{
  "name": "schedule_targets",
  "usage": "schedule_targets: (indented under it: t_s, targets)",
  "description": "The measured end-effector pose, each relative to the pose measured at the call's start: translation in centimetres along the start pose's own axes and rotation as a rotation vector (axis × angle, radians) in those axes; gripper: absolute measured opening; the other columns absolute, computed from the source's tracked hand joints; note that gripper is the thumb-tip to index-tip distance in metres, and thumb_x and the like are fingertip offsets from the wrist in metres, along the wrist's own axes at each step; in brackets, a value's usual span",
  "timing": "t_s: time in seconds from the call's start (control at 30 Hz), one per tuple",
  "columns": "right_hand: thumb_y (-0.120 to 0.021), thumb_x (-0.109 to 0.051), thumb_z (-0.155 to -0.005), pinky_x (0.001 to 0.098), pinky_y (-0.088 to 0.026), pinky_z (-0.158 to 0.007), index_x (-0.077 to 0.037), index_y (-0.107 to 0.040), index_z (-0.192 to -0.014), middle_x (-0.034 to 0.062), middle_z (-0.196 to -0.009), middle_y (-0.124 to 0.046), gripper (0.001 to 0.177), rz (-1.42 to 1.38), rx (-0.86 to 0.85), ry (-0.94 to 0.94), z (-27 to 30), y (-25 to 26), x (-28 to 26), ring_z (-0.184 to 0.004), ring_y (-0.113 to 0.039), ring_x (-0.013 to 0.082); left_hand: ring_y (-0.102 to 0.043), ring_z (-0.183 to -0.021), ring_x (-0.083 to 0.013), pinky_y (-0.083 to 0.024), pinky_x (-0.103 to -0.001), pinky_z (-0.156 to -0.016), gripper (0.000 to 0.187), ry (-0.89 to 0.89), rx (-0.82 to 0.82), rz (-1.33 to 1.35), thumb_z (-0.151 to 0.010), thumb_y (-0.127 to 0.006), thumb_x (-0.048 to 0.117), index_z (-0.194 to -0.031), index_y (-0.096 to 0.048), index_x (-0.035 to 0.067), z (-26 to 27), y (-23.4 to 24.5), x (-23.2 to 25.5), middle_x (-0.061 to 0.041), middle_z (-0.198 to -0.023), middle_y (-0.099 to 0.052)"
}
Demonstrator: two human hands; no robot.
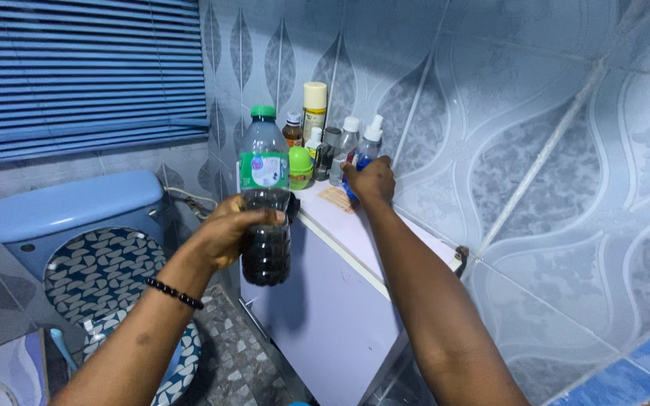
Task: The person picks up and replaces various bottles and containers on a bathroom cabinet and a lower shelf, including mouthwash, lotion, and spray bottles.
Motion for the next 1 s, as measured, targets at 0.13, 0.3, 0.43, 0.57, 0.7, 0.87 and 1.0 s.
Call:
schedule_targets:
  t_s: [0.13, 0.3, 0.43, 0.57, 0.7, 0.87, 1.0]
  targets:
    - [-0.082, -0.044, -0.080, 0.0479, -0.054, -0.097, -0.001, -0.056, -0.124, 0.0230, -0.121, -0.069, 0.067, 0.018, 0.040, 0.009, -0.9, -0.7, 0.4, -0.113, -0.067, 0.0403, -0.071, -0.082, -0.0241, -0.064, -0.044, -0.075, 0.056, -0.034, -0.009, 0.050, -0.063, -0.086, 0.017, -0.112, -0.061, 0.005, 0.9, 0.3, 0.0, -0.009, -0.089, -0.068]
    - [-0.081, -0.038, -0.083, 0.0490, -0.052, -0.097, -0.001, -0.059, -0.121, 0.0246, -0.119, -0.068, 0.058, -0.009, 0.058, 0.080, -1.8, -0.7, 1.5, -0.113, -0.065, 0.0427, -0.071, -0.077, -0.0231, -0.063, -0.043, -0.072, 0.055, -0.039, 0.019, 0.057, -0.065, -0.086, 0.015, -0.112, -0.062, 0.004, 1.3, 0.9, -0.4, -0.009, -0.087, -0.069]
    - [-0.083, -0.034, -0.076, 0.0459, -0.052, -0.096, -0.003, -0.062, -0.115, 0.0200, -0.116, -0.070, 0.054, -0.105, 0.053, 0.157, -0.4, 1.4, 1.6, -0.109, -0.067, 0.0380, -0.072, -0.079, -0.0221, -0.063, -0.042, -0.074, 0.056, -0.056, 0.050, 0.068, -0.063, -0.086, 0.013, -0.112, -0.061, 0.006, 1.8, 0.4, -0.8, -0.008, -0.088, -0.069]
    - [-0.080, -0.030, -0.079, 0.0402, -0.060, -0.080, -0.004, -0.063, -0.113, 0.0184, -0.106, -0.072, 0.046, -0.337, -0.122, 0.079, 2.5, 4.4, 1.4, -0.092, -0.073, 0.0290, -0.073, -0.083, -0.0212, -0.063, -0.041, -0.080, 0.056, -0.085, 0.100, 0.025, -0.063, -0.087, 0.012, -0.112, -0.061, 0.007, 2.9, -1.1, -1.0, -0.008, -0.090, -0.070]
    - [-0.077, -0.026, -0.084, 0.0354, -0.061, -0.063, 0.000, -0.064, -0.107, 0.0146, -0.094, -0.074, 0.037, -0.643, -0.355, 0.166, 6.7, 7.2, 0.1, -0.075, -0.073, 0.0211, -0.071, -0.083, -0.0196, -0.062, -0.040, -0.080, 0.052, -0.102, 0.060, 0.030, -0.062, -0.087, 0.012, -0.108, -0.063, 0.007, 4.3, -3.8, -1.5, -0.005, -0.089, -0.069]
    - [-0.076, -0.029, -0.086, 0.0324, -0.058, -0.061, -0.002, -0.066, -0.108, 0.0109, -0.088, -0.073, 0.036, -0.630, -0.501, 0.246, 11.8, 10.3, 1.0, -0.071, -0.071, 0.0192, -0.067, -0.080, -0.0185, -0.058, -0.037, -0.075, 0.044, -0.136, 0.027, 0.050, -0.067, -0.087, 0.011, -0.105, -0.066, 0.006, 6.7, -7.6, -2.4, -0.004, -0.087, -0.068]
    - [-0.074, -0.033, -0.088, 0.0309, -0.058, -0.059, -0.003, -0.067, -0.107, 0.0097, -0.085, -0.074, 0.036, -0.599, -0.570, 0.255, 15.5, 12.3, 2.9, -0.068, -0.071, 0.0163, -0.069, -0.080, -0.0166, -0.059, -0.036, -0.074, 0.041, -0.133, 0.077, 0.035, -0.068, -0.085, 0.010, -0.105, -0.067, 0.007, 9.5, -10.4, -3.0, -0.003, -0.087, -0.069]
Point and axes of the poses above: each hand's wrist, its own z-axis away from the middle knuckle, its own y-axis out of the back of the hand, x = y × z, the point moved 9 cm from there along -z, towards the middle knuckle
